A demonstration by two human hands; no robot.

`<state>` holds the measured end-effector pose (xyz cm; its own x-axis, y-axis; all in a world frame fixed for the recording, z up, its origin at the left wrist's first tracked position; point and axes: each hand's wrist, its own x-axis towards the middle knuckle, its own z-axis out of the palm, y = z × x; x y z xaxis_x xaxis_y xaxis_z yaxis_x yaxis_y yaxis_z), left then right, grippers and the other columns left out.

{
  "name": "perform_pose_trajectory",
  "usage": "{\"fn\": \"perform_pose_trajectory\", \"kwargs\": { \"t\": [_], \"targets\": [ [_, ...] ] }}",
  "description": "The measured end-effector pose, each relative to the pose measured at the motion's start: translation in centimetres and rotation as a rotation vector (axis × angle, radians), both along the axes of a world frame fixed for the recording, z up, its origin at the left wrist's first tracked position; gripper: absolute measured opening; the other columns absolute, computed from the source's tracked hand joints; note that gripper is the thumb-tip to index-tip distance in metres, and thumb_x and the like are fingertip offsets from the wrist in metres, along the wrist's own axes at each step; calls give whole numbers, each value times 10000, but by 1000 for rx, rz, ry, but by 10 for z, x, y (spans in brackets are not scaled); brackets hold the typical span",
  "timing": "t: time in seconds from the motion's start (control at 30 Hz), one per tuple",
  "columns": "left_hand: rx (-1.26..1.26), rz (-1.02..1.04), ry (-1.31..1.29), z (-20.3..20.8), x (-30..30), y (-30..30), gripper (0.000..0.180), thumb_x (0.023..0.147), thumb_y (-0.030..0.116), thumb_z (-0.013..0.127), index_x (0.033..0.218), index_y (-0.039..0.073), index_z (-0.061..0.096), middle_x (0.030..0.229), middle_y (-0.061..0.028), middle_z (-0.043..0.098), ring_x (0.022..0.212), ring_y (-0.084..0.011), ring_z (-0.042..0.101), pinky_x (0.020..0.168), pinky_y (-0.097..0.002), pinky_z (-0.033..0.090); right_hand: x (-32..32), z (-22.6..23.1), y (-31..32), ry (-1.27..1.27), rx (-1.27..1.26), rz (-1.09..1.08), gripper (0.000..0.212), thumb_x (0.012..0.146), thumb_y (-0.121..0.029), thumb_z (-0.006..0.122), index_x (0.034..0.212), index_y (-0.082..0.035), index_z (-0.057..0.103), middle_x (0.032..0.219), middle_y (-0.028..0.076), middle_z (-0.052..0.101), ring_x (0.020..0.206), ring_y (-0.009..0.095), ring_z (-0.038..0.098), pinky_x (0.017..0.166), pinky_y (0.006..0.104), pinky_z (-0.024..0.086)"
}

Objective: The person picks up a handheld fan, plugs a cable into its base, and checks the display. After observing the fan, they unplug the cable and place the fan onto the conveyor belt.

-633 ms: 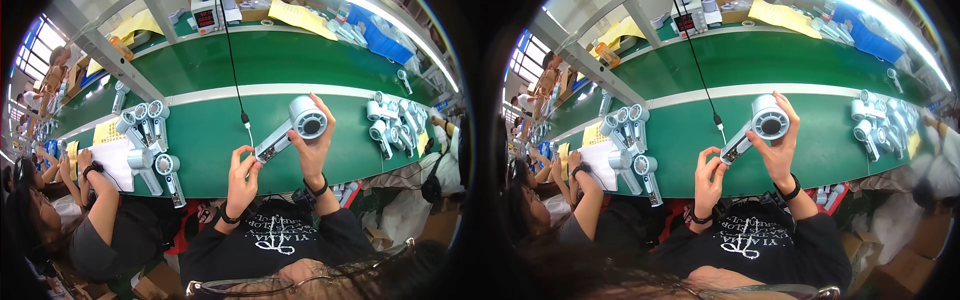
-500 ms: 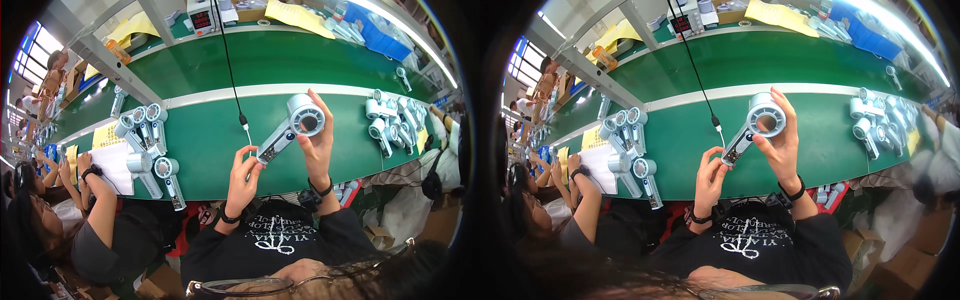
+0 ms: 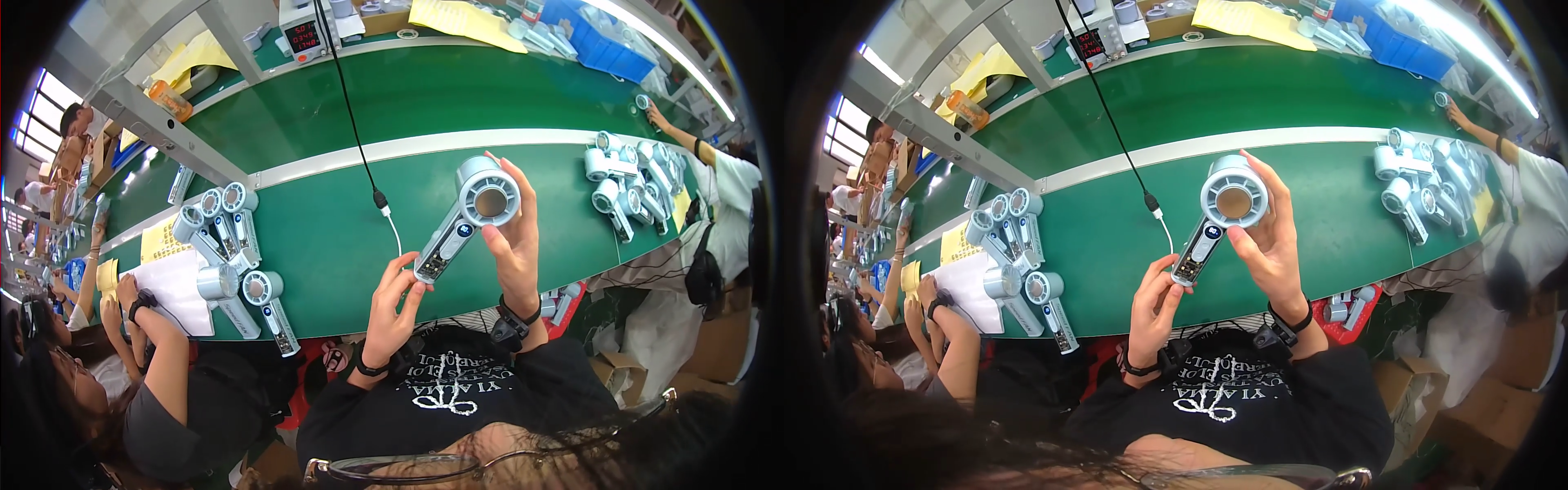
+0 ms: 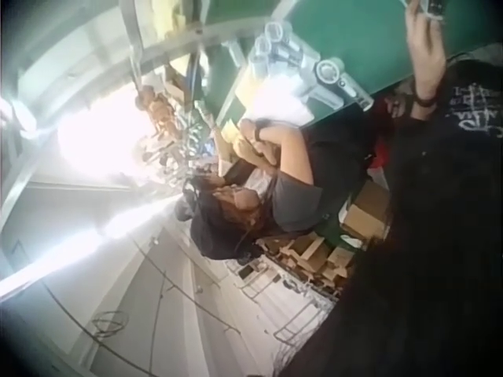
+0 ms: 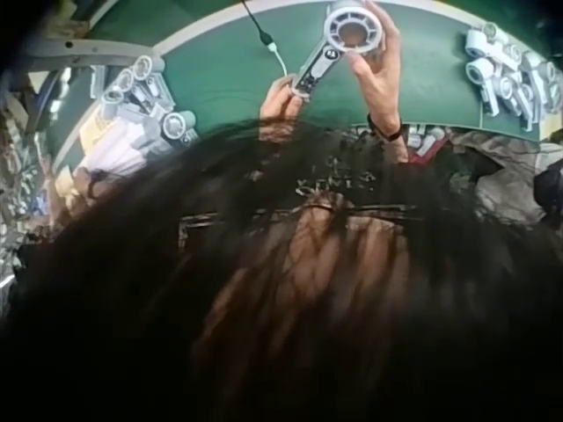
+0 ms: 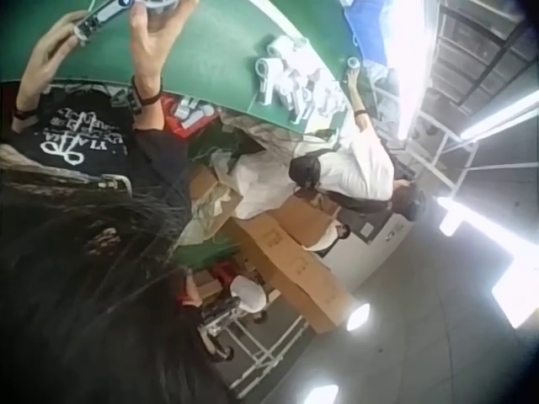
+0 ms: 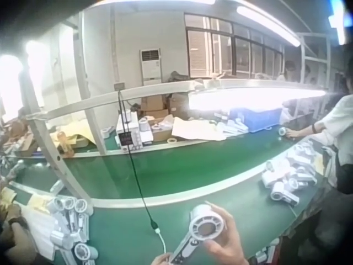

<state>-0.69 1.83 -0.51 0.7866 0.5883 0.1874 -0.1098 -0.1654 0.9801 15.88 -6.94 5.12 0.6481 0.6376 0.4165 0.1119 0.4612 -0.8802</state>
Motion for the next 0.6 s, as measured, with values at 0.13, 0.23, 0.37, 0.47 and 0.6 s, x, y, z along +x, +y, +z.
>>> {"fn": "perform_pose_trajectory", "kwargs": {
  "t": [0.13, 0.23, 0.37, 0.47, 0.6],
  "targets": [
    [-10, 3, 1, 1, -1, 0, 140, 931, 79, 536, 867, -18, 613, 1149, -200, 570, 1010, -274, 598, 744, -328, 482, -1, 0, 1, 28, 1, -2, 704, 820, 45, 543, 1446, -1, 223, 1442, 149, 320, 1311, 237, 383, 1081, 385, 339],
    [-31, -7, 18, 5, -1, -1, 140, 932, 80, 534, 872, -18, 614, 1141, -201, 571, 1028, -281, 589, 750, -329, 480, -2, 2, 0, 30, -6, -4, 701, 823, 43, 544, 1445, 1, 224, 1432, 143, 329, 1310, 236, 384, 1083, 384, 336],
    [-24, -11, 3, 3, -1, -2, 142, 935, 80, 529, 881, -18, 617, 1136, -189, 574, 1034, -281, 587, 762, -330, 475, -3, 0, -1, 48, -13, -14, 707, 825, 39, 551, 1449, -6, 220, 1431, 145, 333, 1311, 234, 383, 1083, 383, 335],
    [-9, -28, -2, 2, -1, -2, 145, 937, 80, 525, 888, -19, 619, 1132, -177, 576, 1044, -276, 583, 767, -328, 473, -4, 1, 0, 57, -15, -30, 719, 829, 31, 558, 1455, -14, 206, 1434, 151, 333, 1313, 233, 380, 1086, 379, 330],
    [26, -78, 16, -2, -2, -1, 151, 952, 75, 513, 951, -31, 620, 1216, -164, 517, 977, -205, 596, 795, -295, 469, -2, -3, -1, 80, -16, -59, 736, 843, 5, 565, 1467, -39, 176, 1434, 161, 336, 1308, 238, 387, 1083, 384, 337]
  ]
}}
